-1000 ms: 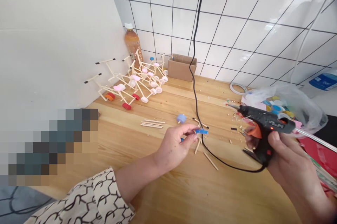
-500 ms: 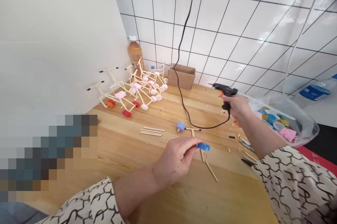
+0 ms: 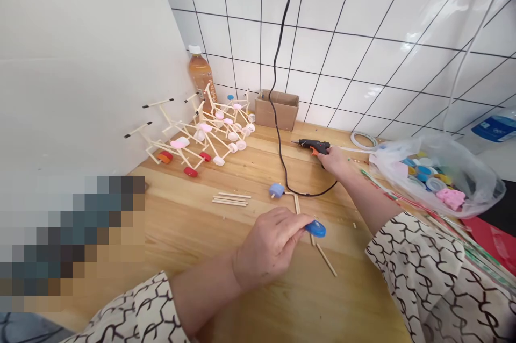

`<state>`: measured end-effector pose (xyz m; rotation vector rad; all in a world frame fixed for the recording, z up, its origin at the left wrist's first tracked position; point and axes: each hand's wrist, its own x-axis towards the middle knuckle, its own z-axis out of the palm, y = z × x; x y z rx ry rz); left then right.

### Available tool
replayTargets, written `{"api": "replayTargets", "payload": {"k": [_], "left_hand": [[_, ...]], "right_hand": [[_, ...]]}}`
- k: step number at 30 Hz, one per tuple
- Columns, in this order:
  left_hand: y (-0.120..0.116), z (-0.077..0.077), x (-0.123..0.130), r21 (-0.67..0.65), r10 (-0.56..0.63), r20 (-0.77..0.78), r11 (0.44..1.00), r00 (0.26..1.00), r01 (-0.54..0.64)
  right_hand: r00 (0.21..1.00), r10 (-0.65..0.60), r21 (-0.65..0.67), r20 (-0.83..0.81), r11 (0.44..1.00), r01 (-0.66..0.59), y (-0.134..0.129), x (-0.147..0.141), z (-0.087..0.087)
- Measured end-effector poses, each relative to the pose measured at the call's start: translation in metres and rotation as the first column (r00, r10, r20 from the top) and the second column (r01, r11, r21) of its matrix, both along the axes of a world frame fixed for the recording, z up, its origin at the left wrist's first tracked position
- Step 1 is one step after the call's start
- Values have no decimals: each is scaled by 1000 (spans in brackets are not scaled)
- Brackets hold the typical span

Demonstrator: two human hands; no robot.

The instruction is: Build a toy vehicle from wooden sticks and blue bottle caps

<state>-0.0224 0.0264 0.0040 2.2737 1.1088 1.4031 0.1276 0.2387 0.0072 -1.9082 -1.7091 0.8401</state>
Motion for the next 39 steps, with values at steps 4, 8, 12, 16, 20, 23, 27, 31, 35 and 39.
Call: {"api": "replayTargets", "payload": {"k": [4,8,12,16,20,23,27,31,35,39], "left_hand": [[-1,4,0,54,-48,-49,997,998,51],[-1,4,0,96,-77,-46,992,996,81],[-3,5,0,112,-61,-61,991,996,67],[-4,6,0,128,-67,-85,989,994,78],[-5,4,0,137,-79,-88,986,993,91],[-5,2,1,132,-81,-80,987,993,91],[-6,4,3,70,-92,-31,993,995,93],[-8,5,5,-35,-86,78,995,993,89],[-10,7,7,-183,-80,187,976,979,115],[-12,10,7,-306,-70,244,941,967,146]], "right_hand": [[996,92,81,-12,993,-90,-38,11,21],[941,303,97,-149,952,-291,-100,39,42],[791,560,136,-248,828,-544,-155,61,48],[777,585,187,-233,811,-554,-181,55,50],[758,603,205,-249,798,-567,-186,42,50],[761,603,196,-239,798,-570,-186,38,48],[778,579,194,-243,815,-546,-188,38,48],[804,517,197,-292,856,-479,-190,37,44],[790,485,246,-375,874,-420,-193,36,35],[755,502,279,-422,864,-418,-195,35,30]]}}
